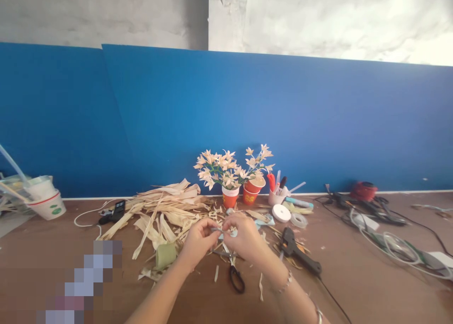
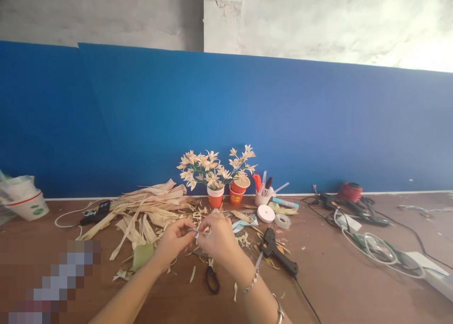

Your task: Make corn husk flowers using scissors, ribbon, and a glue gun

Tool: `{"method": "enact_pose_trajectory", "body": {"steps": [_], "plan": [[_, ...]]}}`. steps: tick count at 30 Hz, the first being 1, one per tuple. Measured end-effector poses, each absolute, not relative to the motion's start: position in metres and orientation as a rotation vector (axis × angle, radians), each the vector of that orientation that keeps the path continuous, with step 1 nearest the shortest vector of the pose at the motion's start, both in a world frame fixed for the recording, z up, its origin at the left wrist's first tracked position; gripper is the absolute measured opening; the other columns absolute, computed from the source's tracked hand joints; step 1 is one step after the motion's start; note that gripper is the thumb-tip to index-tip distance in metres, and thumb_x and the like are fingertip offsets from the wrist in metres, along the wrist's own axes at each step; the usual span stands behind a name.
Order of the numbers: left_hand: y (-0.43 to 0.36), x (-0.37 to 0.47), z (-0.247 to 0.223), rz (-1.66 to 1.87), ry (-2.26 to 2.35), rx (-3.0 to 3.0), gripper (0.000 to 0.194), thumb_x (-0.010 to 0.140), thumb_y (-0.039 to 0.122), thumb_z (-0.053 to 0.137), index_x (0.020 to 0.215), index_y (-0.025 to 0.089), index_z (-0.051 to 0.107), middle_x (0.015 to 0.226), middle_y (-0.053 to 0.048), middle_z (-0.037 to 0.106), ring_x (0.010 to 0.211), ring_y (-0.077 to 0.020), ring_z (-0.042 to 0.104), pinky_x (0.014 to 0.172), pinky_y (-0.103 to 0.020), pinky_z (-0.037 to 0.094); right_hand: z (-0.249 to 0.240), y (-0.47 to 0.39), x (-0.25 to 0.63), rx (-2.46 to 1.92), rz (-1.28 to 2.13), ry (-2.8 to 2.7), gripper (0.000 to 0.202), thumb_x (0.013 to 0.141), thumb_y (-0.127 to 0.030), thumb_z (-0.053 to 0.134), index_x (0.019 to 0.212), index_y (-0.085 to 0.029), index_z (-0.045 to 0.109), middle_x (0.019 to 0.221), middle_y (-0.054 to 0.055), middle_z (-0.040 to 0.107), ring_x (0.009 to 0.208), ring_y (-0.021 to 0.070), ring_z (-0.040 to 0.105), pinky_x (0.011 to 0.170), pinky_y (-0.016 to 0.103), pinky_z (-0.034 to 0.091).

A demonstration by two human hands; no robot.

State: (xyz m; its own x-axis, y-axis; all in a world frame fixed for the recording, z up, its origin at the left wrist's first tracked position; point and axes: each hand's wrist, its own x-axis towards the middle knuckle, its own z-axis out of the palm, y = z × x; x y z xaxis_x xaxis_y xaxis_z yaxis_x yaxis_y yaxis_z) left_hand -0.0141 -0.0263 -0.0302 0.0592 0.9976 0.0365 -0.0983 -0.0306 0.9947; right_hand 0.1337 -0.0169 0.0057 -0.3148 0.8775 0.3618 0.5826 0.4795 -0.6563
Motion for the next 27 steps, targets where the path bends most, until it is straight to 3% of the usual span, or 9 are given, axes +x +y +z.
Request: {"method": "enact_pose_trajectory", "body": {"steps": [3, 6, 10, 13, 16, 20, 23, 27], "plan": [[-0.029, -0.017, -0.028, 1.158, 1.014, 1.241, 0.025, 0.063, 0.027, 0.068, 0.084, 0.014, 0.061, 0.05, 0.005, 0.054, 0.044, -0.0084, 0.047, 0.042, -0.019, 0.035, 0.008, -0.011, 0.143, -1.277, 1.097, -1.944, 0.009, 0.058, -0.015, 0.055, 0.064, -0.016, 0.063, 0.061, -0.001, 0.059, 0.058, 0.0121, 0.048, 0.055, 0.023, 0.034], [-0.033, -0.02, -0.025, 1.085, 0.945, 1.31, 0.021, 0.067, 0.027, 0.067, 0.081, 0.013, 0.065, 0.055, 0.003, 0.056, 0.047, -0.0084, 0.049, 0.045, -0.02, 0.038, 0.01, -0.008, 0.151, -1.206, 1.537, -1.835, 0.009, 0.057, -0.019, 0.058, 0.06, -0.014, 0.063, 0.05, -0.004, 0.05, 0.048, 0.0073, 0.036, 0.048, 0.021, 0.024], [-0.036, -0.022, -0.02, 1.041, 0.853, 1.316, 0.016, 0.068, 0.029, 0.067, 0.071, 0.014, 0.062, 0.058, 0.002, 0.058, 0.048, -0.0087, 0.051, 0.047, -0.02, 0.04, 0.012, -0.007, 0.155, -1.012, 1.818, -1.743, 0.013, 0.054, -0.024, 0.06, 0.058, -0.012, 0.065, 0.052, -0.002, 0.054, 0.051, 0.0077, 0.038, 0.05, 0.022, 0.026], [-0.037, -0.021, -0.019, 1.038, 0.879, 1.286, 0.018, 0.067, 0.03, 0.068, 0.07, 0.015, 0.058, 0.054, 0.003, 0.058, 0.048, -0.0095, 0.052, 0.047, -0.02, 0.04, 0.01, -0.006, 0.155, -0.993, 1.834, -1.756, 0.015, 0.055, -0.025, 0.06, 0.059, -0.012, 0.066, 0.054, -0.001, 0.056, 0.053, 0.0084, 0.04, 0.053, 0.022, 0.028], [-0.033, -0.02, -0.022, 1.072, 0.981, 1.258, 0.02, 0.067, 0.032, 0.067, 0.07, 0.015, 0.057, 0.049, 0.003, 0.057, 0.045, -0.0091, 0.05, 0.046, -0.02, 0.038, 0.009, -0.007, 0.151, -1.165, 1.592, -1.839, 0.014, 0.06, -0.023, 0.058, 0.066, -0.013, 0.065, 0.057, -0.001, 0.057, 0.054, 0.0099, 0.043, 0.054, 0.023, 0.03], [-0.027, -0.017, -0.027, 1.172, 1.124, 1.205, 0.02, 0.068, 0.034, 0.064, 0.07, 0.015, 0.057, 0.044, 0.004, 0.056, 0.039, -0.0078, 0.044, 0.042, -0.019, 0.034, 0.008, -0.016, 0.14, -1.319, 0.743, -1.972, 0.022, 0.062, -0.018, 0.059, 0.084, -0.018, 0.061, 0.084, 0.003, 0.062, 0.08, 0.0186, 0.053, 0.071, 0.029, 0.037], [-0.025, -0.015, -0.029, 1.222, 1.16, 1.168, 0.02, 0.068, 0.033, 0.063, 0.068, 0.014, 0.058, 0.043, 0.004, 0.055, 0.039, -0.0079, 0.043, 0.041, -0.019, 0.033, 0.004, -0.023, 0.13, -1.26, 0.219, -2.072, 0.015, 0.065, -0.013, 0.058, 0.078, -0.02, 0.058, 0.088, 0.003, 0.061, 0.09, 0.0209, 0.05, 0.079, 0.034, 0.033], [-0.025, -0.013, -0.029, 1.253, 1.155, 1.124, 0.02, 0.067, 0.034, 0.064, 0.067, 0.014, 0.058, 0.043, 0.003, 0.055, 0.039, -0.0085, 0.044, 0.041, -0.019, 0.033, -0.001, -0.024, 0.123, -1.196, -0.054, -2.101, 0.009, 0.07, -0.01, 0.056, 0.071, -0.019, 0.055, 0.089, 0.002, 0.061, 0.089, 0.0193, 0.05, 0.083, 0.036, 0.03]]}}
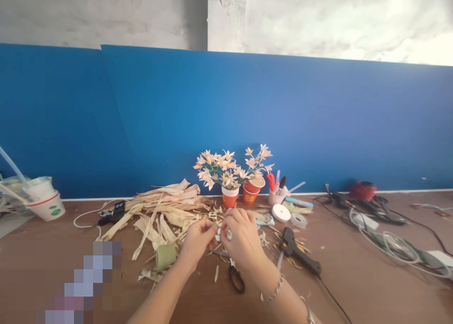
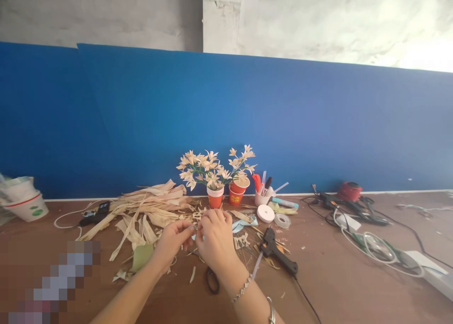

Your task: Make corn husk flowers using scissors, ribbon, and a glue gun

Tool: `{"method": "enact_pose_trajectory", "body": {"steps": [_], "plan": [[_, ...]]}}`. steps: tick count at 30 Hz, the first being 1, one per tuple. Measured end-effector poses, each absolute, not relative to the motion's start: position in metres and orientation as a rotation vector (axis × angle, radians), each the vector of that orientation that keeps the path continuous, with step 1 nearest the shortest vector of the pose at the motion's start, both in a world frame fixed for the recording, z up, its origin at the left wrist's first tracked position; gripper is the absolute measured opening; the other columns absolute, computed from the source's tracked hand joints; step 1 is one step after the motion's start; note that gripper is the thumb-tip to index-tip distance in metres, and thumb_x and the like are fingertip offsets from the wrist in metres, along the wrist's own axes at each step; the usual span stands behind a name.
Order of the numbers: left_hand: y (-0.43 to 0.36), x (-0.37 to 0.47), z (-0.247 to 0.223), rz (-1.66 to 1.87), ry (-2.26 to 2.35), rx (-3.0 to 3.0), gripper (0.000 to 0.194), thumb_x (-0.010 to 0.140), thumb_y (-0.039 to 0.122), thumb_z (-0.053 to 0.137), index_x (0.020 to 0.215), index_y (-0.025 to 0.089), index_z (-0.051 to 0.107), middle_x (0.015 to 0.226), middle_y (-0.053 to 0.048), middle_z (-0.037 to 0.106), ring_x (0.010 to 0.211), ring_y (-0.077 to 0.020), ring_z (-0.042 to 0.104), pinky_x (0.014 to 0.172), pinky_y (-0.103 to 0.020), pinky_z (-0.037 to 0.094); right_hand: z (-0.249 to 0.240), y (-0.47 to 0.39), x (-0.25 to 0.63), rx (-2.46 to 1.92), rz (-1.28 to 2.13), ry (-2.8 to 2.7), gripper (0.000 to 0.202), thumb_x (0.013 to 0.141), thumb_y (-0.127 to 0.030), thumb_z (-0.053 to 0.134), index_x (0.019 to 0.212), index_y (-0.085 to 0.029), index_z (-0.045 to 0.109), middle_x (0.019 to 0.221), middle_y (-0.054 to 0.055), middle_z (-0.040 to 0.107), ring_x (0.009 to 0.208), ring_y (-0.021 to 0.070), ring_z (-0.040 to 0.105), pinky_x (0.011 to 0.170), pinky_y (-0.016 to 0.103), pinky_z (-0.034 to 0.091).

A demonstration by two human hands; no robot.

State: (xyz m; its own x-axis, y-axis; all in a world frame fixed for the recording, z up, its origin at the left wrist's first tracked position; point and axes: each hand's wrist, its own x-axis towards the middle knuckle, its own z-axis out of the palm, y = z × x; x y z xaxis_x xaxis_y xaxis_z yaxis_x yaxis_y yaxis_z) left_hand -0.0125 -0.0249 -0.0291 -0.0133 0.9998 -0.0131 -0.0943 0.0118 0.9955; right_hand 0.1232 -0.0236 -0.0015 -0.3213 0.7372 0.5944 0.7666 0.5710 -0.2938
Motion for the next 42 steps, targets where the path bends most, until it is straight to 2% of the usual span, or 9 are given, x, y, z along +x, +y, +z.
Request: {"method": "enact_pose_trajectory", "body": {"steps": [4, 7, 15, 19, 24, 29, 32, 38, 42], "plan": [[-0.025, -0.011, -0.029, 1.264, 1.172, 1.091, 0.024, 0.065, 0.037, 0.065, 0.063, 0.014, 0.058, 0.043, 0.003, 0.055, 0.039, -0.0087, 0.045, 0.04, -0.019, 0.032, -0.006, -0.022, 0.122, -1.146, -0.135, -2.101, 0.01, 0.072, -0.01, 0.057, 0.077, -0.019, 0.055, 0.093, 0.002, 0.061, 0.092, 0.0189, 0.05, 0.087, 0.036, 0.028], [-0.025, -0.011, -0.03, 1.244, 1.178, 1.107, 0.026, 0.065, 0.039, 0.065, 0.064, 0.014, 0.058, 0.044, 0.003, 0.056, 0.038, -0.0082, 0.044, 0.04, -0.019, 0.031, -0.006, -0.021, 0.122, -1.128, -0.141, -2.108, 0.01, 0.071, -0.009, 0.056, 0.075, -0.019, 0.056, 0.093, 0.002, 0.062, 0.093, 0.0189, 0.05, 0.089, 0.036, 0.027], [-0.028, -0.019, -0.018, 1.167, 1.079, 1.189, 0.023, 0.065, 0.035, 0.067, 0.071, 0.014, 0.062, 0.05, 0.002, 0.06, 0.046, -0.0109, 0.05, 0.048, -0.022, 0.039, 0.004, -0.02, 0.13, -1.13, 0.125, -2.092, 0.013, 0.064, -0.007, 0.055, 0.067, -0.019, 0.059, 0.082, 0.002, 0.064, 0.087, 0.0187, 0.054, 0.084, 0.034, 0.031], [-0.031, -0.02, -0.014, 1.162, 1.089, 1.225, 0.02, 0.065, 0.033, 0.066, 0.071, 0.015, 0.061, 0.047, 0.003, 0.058, 0.046, -0.0107, 0.05, 0.049, -0.022, 0.039, 0.006, -0.017, 0.134, -1.106, 0.397, -2.036, 0.012, 0.061, -0.008, 0.055, 0.063, -0.019, 0.06, 0.082, 0.003, 0.065, 0.086, 0.019, 0.055, 0.083, 0.033, 0.035], [-0.033, -0.021, -0.015, 1.156, 1.068, 1.273, 0.02, 0.065, 0.033, 0.067, 0.07, 0.016, 0.059, 0.047, 0.004, 0.057, 0.045, -0.0103, 0.049, 0.05, -0.022, 0.039, 0.011, -0.012, 0.141, -1.066, 1.009, -1.952, 0.009, 0.058, -0.01, 0.055, 0.059, -0.016, 0.062, 0.078, 0.002, 0.065, 0.074, 0.0155, 0.057, 0.071, 0.025, 0.041], [-0.034, -0.024, -0.013, 1.098, 0.979, 1.296, 0.017, 0.064, 0.03, 0.069, 0.072, 0.015, 0.065, 0.054, 0.002, 0.058, 0.047, -0.0105, 0.051, 0.05, -0.023, 0.039, 0.012, -0.01, 0.149, -1.078, 1.483, -1.848, 0.008, 0.058, -0.016, 0.057, 0.061, -0.014, 0.064, 0.06, -0.002, 0.059, 0.055, 0.0091, 0.046, 0.054, 0.021, 0.034], [-0.035, -0.026, -0.013, 1.083, 0.91, 1.33, 0.015, 0.065, 0.029, 0.069, 0.069, 0.015, 0.067, 0.064, 0.001, 0.06, 0.048, -0.0099, 0.052, 0.05, -0.023, 0.041, 0.008, -0.008, 0.151, -1.022, 1.7, -1.75, 0.01, 0.057, -0.021, 0.06, 0.062, -0.013, 0.065, 0.055, -0.002, 0.058, 0.053, 0.0086, 0.043, 0.053, 0.021, 0.032], [-0.037, -0.027, -0.011, 1.045, 0.848, 1.37, 0.016, 0.069, 0.031, 0.068, 0.067, 0.015, 0.064, 0.062, 0.001, 0.058, 0.049, -0.0104, 0.054, 0.051, -0.024, 0.043, 0.001, -0.004, 0.152, -0.933, 1.878, -1.728, 0.015, 0.056, -0.025, 0.062, 0.061, -0.012, 0.067, 0.056, -0.001, 0.059, 0.056, 0.0097, 0.045, 0.056, 0.022, 0.033], [-0.037, -0.025, -0.011, 1.054, 0.91, 1.358, 0.022, 0.069, 0.036, 0.066, 0.068, 0.015, 0.06, 0.053, 0.002, 0.056, 0.046, -0.0092, 0.05, 0.046, -0.021, 0.039, 0.002, -0.004, 0.151, -0.983, 1.815, -1.747, 0.014, 0.059, -0.024, 0.061, 0.063, -0.012, 0.066, 0.056, -0.001, 0.057, 0.054, 0.0088, 0.043, 0.055, 0.022, 0.033]]}}
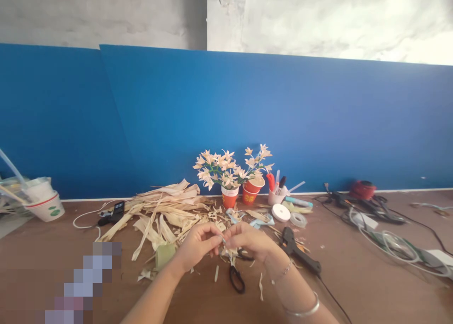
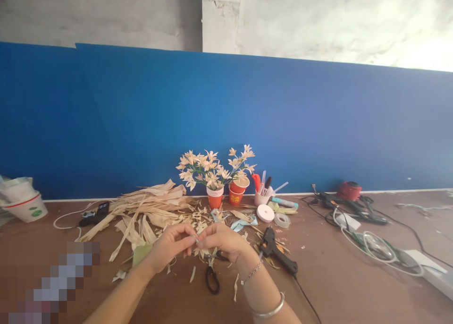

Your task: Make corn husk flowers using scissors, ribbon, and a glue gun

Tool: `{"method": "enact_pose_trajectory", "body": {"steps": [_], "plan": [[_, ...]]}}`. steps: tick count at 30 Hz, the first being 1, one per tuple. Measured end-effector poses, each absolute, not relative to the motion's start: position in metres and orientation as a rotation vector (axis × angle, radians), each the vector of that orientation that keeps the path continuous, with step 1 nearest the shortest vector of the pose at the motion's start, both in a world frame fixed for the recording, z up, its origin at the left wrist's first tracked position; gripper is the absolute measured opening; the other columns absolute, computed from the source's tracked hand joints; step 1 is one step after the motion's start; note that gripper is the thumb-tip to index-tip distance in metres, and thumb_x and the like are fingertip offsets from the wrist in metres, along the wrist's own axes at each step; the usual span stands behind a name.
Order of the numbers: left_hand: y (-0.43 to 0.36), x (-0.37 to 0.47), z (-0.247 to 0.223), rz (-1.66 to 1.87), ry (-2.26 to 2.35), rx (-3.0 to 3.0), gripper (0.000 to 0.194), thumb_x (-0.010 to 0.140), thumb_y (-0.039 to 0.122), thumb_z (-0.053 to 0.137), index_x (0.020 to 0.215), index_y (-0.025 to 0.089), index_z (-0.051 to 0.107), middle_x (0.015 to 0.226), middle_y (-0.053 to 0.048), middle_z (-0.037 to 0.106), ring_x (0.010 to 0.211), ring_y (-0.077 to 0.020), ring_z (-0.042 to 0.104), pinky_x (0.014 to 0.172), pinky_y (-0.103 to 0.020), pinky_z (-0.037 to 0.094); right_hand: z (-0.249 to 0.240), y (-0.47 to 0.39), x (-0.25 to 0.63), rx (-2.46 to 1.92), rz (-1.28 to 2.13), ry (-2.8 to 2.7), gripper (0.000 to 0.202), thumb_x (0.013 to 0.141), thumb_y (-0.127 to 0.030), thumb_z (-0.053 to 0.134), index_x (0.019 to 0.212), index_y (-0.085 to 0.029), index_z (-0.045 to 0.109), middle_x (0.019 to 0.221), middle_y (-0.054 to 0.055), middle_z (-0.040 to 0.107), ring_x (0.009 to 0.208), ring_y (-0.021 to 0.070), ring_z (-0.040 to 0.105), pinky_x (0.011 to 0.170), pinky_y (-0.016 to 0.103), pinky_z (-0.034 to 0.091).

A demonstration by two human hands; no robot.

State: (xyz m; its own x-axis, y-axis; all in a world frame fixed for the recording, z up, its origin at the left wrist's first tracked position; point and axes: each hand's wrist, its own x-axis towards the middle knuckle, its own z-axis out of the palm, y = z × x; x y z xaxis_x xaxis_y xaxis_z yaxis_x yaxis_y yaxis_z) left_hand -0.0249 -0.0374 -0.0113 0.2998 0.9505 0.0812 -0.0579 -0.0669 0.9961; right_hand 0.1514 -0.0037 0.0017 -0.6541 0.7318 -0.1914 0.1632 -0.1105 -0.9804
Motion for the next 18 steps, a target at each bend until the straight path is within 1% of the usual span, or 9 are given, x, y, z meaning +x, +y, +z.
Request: {"method": "enact_pose_trajectory", "body": {"steps": [2, 5, 8, 10, 11, 13, 15, 18], "plan": [[-0.036, -0.023, -0.013, 1.077, 0.987, 1.335, 0.024, 0.07, 0.038, 0.065, 0.069, 0.015, 0.058, 0.048, 0.003, 0.054, 0.041, -0.0076, 0.045, 0.042, -0.019, 0.034, 0.004, -0.007, 0.149, -1.099, 1.652, -1.779, 0.014, 0.061, -0.025, 0.061, 0.067, -0.013, 0.066, 0.058, -0.002, 0.057, 0.054, 0.0089, 0.044, 0.055, 0.022, 0.033], [-0.034, -0.02, -0.018, 1.125, 1.074, 1.291, 0.026, 0.07, 0.041, 0.063, 0.069, 0.015, 0.057, 0.043, 0.005, 0.052, 0.035, -0.0061, 0.038, 0.038, -0.018, 0.027, 0.008, -0.014, 0.141, -1.281, 1.206, -1.879, 0.015, 0.061, -0.025, 0.062, 0.073, -0.016, 0.064, 0.068, 0.0, 0.061, 0.064, 0.0128, 0.05, 0.059, 0.023, 0.035], [-0.032, -0.017, -0.022, 1.152, 1.123, 1.263, 0.028, 0.069, 0.043, 0.063, 0.07, 0.015, 0.058, 0.042, 0.005, 0.052, 0.034, -0.0059, 0.037, 0.037, -0.018, 0.026, 0.009, -0.02, 0.133, -1.364, 0.728, -1.959, 0.012, 0.059, -0.016, 0.061, 0.07, -0.018, 0.063, 0.078, 0.002, 0.063, 0.078, 0.0184, 0.054, 0.068, 0.027, 0.037], [-0.03, -0.016, -0.023, 1.155, 1.154, 1.253, 0.028, 0.069, 0.042, 0.063, 0.071, 0.015, 0.06, 0.042, 0.005, 0.052, 0.033, -0.0057, 0.035, 0.037, -0.018, 0.025, 0.009, -0.021, 0.13, -1.36, 0.569, -1.99, 0.012, 0.058, -0.011, 0.057, 0.066, -0.018, 0.063, 0.078, 0.003, 0.063, 0.082, 0.0201, 0.054, 0.072, 0.029, 0.037], [-0.03, -0.017, -0.023, 1.153, 1.166, 1.251, 0.027, 0.068, 0.042, 0.063, 0.072, 0.015, 0.061, 0.042, 0.005, 0.052, 0.033, -0.0056, 0.035, 0.037, -0.018, 0.025, 0.008, -0.02, 0.131, -1.34, 0.555, -1.999, 0.012, 0.057, -0.01, 0.056, 0.064, -0.018, 0.063, 0.078, 0.004, 0.063, 0.082, 0.0204, 0.054, 0.074, 0.03, 0.038], [-0.029, -0.018, -0.023, 1.145, 1.17, 1.265, 0.026, 0.068, 0.04, 0.064, 0.071, 0.014, 0.063, 0.042, 0.004, 0.054, 0.034, -0.0059, 0.036, 0.038, -0.019, 0.026, 0.008, -0.017, 0.133, -1.277, 0.645, -1.987, 0.011, 0.058, -0.01, 0.056, 0.061, -0.018, 0.063, 0.078, 0.004, 0.064, 0.08, 0.0196, 0.055, 0.075, 0.029, 0.039], [-0.028, -0.02, -0.022, 1.141, 1.15, 1.283, 0.024, 0.067, 0.038, 0.065, 0.07, 0.014, 0.065, 0.044, 0.003, 0.055, 0.036, -0.0067, 0.039, 0.04, -0.019, 0.028, 0.008, -0.014, 0.138, -1.211, 0.837, -1.953, 0.009, 0.059, -0.012, 0.057, 0.058, -0.017, 0.064, 0.076, 0.003, 0.065, 0.076, 0.0179, 0.056, 0.074, 0.028, 0.04], [-0.029, -0.022, -0.021, 1.14, 1.087, 1.274, 0.023, 0.065, 0.036, 0.067, 0.069, 0.014, 0.066, 0.045, 0.002, 0.056, 0.04, -0.0084, 0.043, 0.042, -0.02, 0.033, 0.009, -0.009, 0.144, -1.159, 1.241, -1.854, 0.007, 0.06, -0.015, 0.058, 0.057, -0.016, 0.064, 0.067, 0.001, 0.063, 0.064, 0.0137, 0.053, 0.063, 0.025, 0.039]]}}
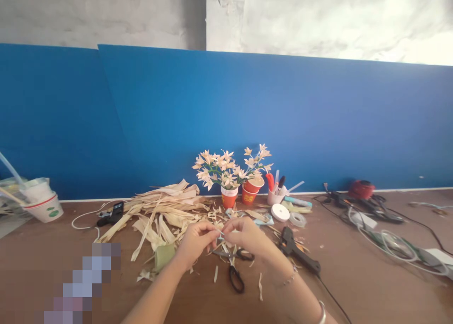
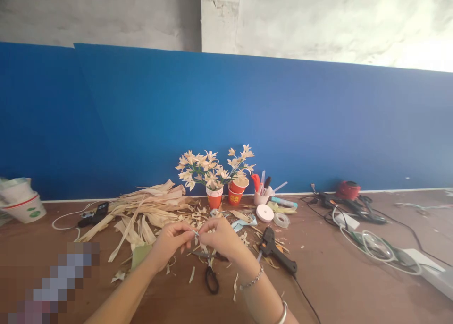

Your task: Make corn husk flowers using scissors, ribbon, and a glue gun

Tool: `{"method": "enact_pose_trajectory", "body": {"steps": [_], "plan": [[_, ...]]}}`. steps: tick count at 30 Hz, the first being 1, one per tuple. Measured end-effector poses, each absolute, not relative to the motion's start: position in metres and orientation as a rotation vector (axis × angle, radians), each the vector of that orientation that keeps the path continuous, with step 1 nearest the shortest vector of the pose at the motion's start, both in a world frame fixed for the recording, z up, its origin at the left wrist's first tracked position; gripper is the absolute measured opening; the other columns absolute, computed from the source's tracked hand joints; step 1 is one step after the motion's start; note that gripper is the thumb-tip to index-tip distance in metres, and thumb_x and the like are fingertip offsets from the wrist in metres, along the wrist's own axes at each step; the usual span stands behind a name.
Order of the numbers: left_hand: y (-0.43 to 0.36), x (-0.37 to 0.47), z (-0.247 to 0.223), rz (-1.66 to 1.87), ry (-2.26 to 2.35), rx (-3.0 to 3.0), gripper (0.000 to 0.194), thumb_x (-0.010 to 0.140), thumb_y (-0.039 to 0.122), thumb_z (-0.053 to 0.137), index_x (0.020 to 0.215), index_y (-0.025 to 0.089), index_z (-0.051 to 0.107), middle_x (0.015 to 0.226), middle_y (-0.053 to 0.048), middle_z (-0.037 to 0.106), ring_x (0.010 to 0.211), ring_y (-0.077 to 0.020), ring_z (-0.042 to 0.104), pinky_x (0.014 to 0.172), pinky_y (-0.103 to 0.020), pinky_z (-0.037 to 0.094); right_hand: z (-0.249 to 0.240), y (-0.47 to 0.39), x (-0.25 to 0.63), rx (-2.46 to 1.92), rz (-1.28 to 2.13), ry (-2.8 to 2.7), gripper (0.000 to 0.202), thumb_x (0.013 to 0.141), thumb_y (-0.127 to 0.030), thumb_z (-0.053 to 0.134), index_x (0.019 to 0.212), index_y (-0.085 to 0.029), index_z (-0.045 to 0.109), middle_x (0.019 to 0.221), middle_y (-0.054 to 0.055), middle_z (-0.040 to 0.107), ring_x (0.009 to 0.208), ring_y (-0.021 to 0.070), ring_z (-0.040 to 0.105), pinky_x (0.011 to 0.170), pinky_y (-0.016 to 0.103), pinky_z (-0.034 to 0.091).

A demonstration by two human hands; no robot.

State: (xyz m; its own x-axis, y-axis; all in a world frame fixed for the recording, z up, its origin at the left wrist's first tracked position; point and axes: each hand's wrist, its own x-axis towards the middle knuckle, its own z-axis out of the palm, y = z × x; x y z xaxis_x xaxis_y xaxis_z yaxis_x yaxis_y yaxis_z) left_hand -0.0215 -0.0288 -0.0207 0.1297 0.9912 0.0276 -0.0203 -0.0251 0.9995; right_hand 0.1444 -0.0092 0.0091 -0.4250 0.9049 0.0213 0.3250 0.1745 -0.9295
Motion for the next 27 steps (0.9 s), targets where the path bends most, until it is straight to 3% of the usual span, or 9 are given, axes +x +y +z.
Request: {"method": "enact_pose_trajectory", "body": {"steps": [5, 12, 16, 21, 27], "plan": [[-0.034, -0.021, -0.018, 1.134, 0.96, 1.201, 0.021, 0.064, 0.034, 0.07, 0.067, 0.014, 0.063, 0.049, 0.002, 0.058, 0.044, -0.0086, 0.047, 0.043, -0.02, 0.035, 0.003, -0.005, 0.149, -0.974, 1.778, -1.581, 0.006, 0.057, -0.017, 0.061, 0.06, -0.014, 0.067, 0.057, -0.003, 0.058, 0.055, 0.0088, 0.045, 0.058, 0.022, 0.034], [-0.037, -0.022, -0.014, 1.143, 0.876, 1.253, 0.021, 0.069, 0.035, 0.066, 0.067, 0.015, 0.058, 0.061, 0.0, 0.062, 0.047, -0.0079, 0.047, 0.045, -0.02, 0.036, -0.008, -0.002, 0.146, -0.813, 1.958, -1.468, 0.013, 0.058, -0.021, 0.064, 0.067, -0.013, 0.068, 0.067, 0.002, 0.064, 0.067, 0.0129, 0.054, 0.07, 0.026, 0.038], [-0.034, -0.023, -0.013, 1.191, 1.045, 1.309, 0.021, 0.07, 0.035, 0.064, 0.067, 0.016, 0.057, 0.048, 0.004, 0.053, 0.044, -0.0084, 0.044, 0.045, -0.02, 0.035, -0.002, -0.006, 0.142, -1.12, 1.52, -1.709, 0.015, 0.062, -0.021, 0.061, 0.074, -0.015, 0.065, 0.067, -0.001, 0.061, 0.062, 0.0116, 0.051, 0.062, 0.024, 0.037], [-0.029, -0.02, -0.022, 1.18, 1.189, 1.331, 0.021, 0.07, 0.036, 0.061, 0.068, 0.015, 0.057, 0.042, 0.006, 0.05, 0.039, -0.008, 0.042, 0.04, -0.019, 0.03, 0.006, -0.019, 0.131, -1.302, 0.655, -1.947, 0.009, 0.06, -0.013, 0.058, 0.066, -0.018, 0.061, 0.076, 0.001, 0.062, 0.078, 0.0179, 0.054, 0.07, 0.027, 0.037], [-0.025, -0.02, -0.024, 1.119, 1.226, 1.297, 0.022, 0.067, 0.036, 0.061, 0.07, 0.014, 0.06, 0.042, 0.004, 0.054, 0.035, -0.0069, 0.039, 0.038, -0.019, 0.029, 0.003, -0.02, 0.126, -1.227, 0.382, -1.961, 0.015, 0.06, -0.006, 0.054, 0.056, -0.019, 0.06, 0.076, 0.002, 0.063, 0.08, 0.0183, 0.055, 0.073, 0.028, 0.036]]}}
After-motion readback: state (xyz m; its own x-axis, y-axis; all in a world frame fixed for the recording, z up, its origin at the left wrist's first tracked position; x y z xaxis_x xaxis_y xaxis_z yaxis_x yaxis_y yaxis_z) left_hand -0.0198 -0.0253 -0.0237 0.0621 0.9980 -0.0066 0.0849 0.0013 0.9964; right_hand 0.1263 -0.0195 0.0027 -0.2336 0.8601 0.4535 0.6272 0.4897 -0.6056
